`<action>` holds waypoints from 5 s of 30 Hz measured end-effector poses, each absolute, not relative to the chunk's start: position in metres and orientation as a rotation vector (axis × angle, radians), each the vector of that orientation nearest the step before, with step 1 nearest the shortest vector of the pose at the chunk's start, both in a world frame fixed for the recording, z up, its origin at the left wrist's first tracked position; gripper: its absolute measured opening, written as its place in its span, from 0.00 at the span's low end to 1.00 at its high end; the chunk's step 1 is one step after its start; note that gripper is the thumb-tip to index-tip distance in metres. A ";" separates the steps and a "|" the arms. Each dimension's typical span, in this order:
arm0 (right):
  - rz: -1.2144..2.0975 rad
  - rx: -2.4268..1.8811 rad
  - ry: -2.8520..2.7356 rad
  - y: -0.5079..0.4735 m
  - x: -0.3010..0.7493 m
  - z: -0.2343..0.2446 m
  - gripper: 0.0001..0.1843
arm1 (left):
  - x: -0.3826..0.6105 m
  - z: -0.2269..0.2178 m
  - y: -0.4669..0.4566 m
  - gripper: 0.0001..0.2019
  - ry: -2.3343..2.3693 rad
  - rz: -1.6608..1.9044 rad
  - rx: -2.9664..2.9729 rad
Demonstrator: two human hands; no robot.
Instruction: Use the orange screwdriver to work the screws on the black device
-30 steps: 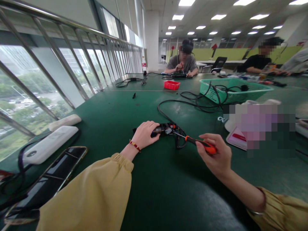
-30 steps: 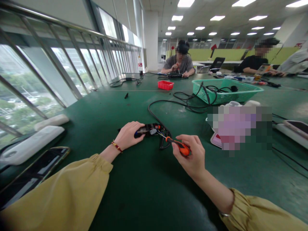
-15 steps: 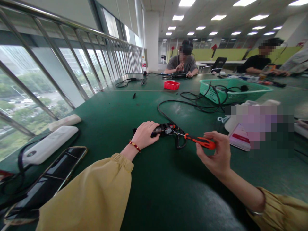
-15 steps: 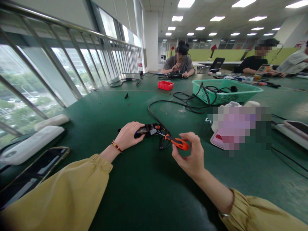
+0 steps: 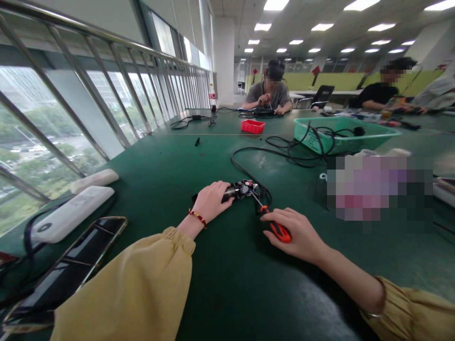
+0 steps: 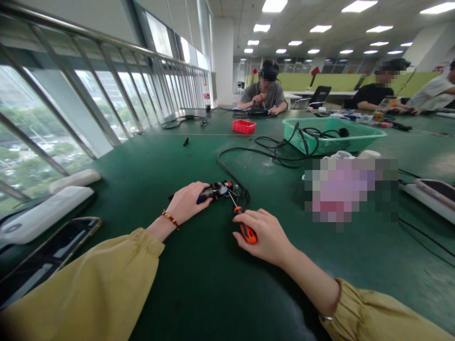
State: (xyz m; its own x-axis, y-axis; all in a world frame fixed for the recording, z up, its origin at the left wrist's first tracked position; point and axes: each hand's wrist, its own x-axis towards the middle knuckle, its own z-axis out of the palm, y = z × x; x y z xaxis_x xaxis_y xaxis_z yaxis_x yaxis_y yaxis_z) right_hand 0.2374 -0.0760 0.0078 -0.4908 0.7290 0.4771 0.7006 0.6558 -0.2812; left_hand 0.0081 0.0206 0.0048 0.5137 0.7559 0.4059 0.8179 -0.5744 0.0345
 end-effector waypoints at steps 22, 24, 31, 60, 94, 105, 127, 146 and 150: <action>0.273 -1.021 -2.381 -0.074 0.238 0.002 0.14 | -0.121 0.041 -0.006 0.09 -1.987 -0.439 -1.548; 0.275 -1.018 -2.379 -0.073 0.238 0.001 0.14 | -0.126 0.035 -0.001 0.08 -1.995 -0.483 -1.594; 0.312 -1.043 -2.373 -0.073 0.238 0.000 0.14 | -0.135 0.031 0.006 0.10 -1.972 -0.568 -1.589; 0.420 -1.369 -1.907 -0.060 0.244 -0.012 0.18 | -0.108 0.001 0.054 0.27 -1.849 -0.421 -2.168; 0.443 -1.370 -1.957 -0.066 0.242 -0.001 0.12 | -0.003 0.009 -0.031 0.09 -1.384 -0.312 -2.536; 0.511 -1.270 -2.099 -0.069 0.238 0.002 0.13 | -0.011 0.004 -0.019 0.07 -1.273 -0.748 -2.590; 0.559 -1.288 -2.074 -0.067 0.235 0.000 0.13 | 0.015 0.003 -0.002 0.08 -1.419 -1.016 -2.433; 0.551 -1.287 -2.087 -0.066 0.235 -0.003 0.14 | 0.023 0.004 -0.002 0.07 -1.122 -0.894 -2.474; 0.548 -1.293 -2.092 -0.066 0.235 -0.001 0.14 | 0.021 0.001 0.000 0.06 -1.141 -0.949 -2.490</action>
